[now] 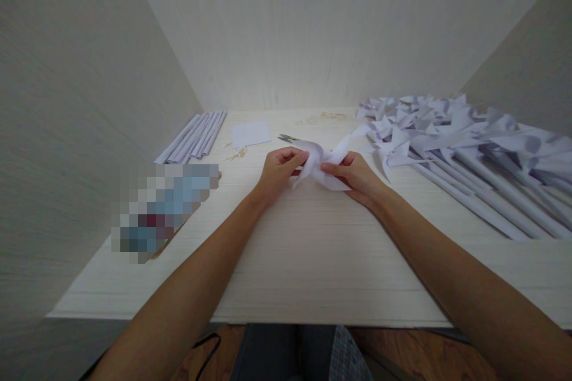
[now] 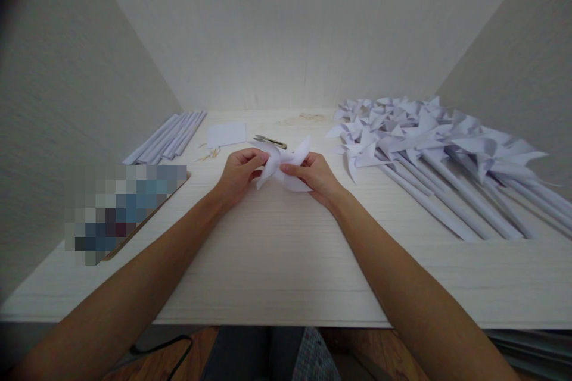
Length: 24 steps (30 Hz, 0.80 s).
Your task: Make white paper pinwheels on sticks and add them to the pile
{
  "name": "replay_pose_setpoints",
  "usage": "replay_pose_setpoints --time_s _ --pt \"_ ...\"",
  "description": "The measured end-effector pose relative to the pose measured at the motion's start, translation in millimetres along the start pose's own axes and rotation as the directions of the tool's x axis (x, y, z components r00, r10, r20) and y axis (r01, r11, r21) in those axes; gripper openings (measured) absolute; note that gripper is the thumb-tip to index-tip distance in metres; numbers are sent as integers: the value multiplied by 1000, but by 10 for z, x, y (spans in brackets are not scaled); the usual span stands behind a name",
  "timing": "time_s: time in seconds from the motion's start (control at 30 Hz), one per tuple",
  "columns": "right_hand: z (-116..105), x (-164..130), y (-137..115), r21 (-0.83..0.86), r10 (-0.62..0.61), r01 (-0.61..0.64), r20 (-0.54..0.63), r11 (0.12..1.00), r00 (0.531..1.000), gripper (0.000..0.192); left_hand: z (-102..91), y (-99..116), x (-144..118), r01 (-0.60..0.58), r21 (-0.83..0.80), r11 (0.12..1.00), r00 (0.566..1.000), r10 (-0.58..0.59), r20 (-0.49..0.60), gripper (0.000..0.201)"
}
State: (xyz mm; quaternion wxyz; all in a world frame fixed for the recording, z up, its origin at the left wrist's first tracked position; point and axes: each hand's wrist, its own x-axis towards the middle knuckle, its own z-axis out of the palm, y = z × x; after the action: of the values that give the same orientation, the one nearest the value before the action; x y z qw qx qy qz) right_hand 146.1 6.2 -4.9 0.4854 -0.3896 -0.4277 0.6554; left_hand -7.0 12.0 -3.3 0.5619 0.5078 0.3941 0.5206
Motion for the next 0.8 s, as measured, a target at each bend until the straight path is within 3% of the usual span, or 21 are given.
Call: replay_pose_setpoints --time_s 0.33,0.8 --pt "-5 -4 -5 4 -11 11 -2 1000 1000 23 -31 -34 16 42 -29 999 996 -39 84 23" --pt "12 -12 -8 -7 -12 12 3 1000 1000 24 -24 -51 24 64 -2 998 997 -64 38 22"
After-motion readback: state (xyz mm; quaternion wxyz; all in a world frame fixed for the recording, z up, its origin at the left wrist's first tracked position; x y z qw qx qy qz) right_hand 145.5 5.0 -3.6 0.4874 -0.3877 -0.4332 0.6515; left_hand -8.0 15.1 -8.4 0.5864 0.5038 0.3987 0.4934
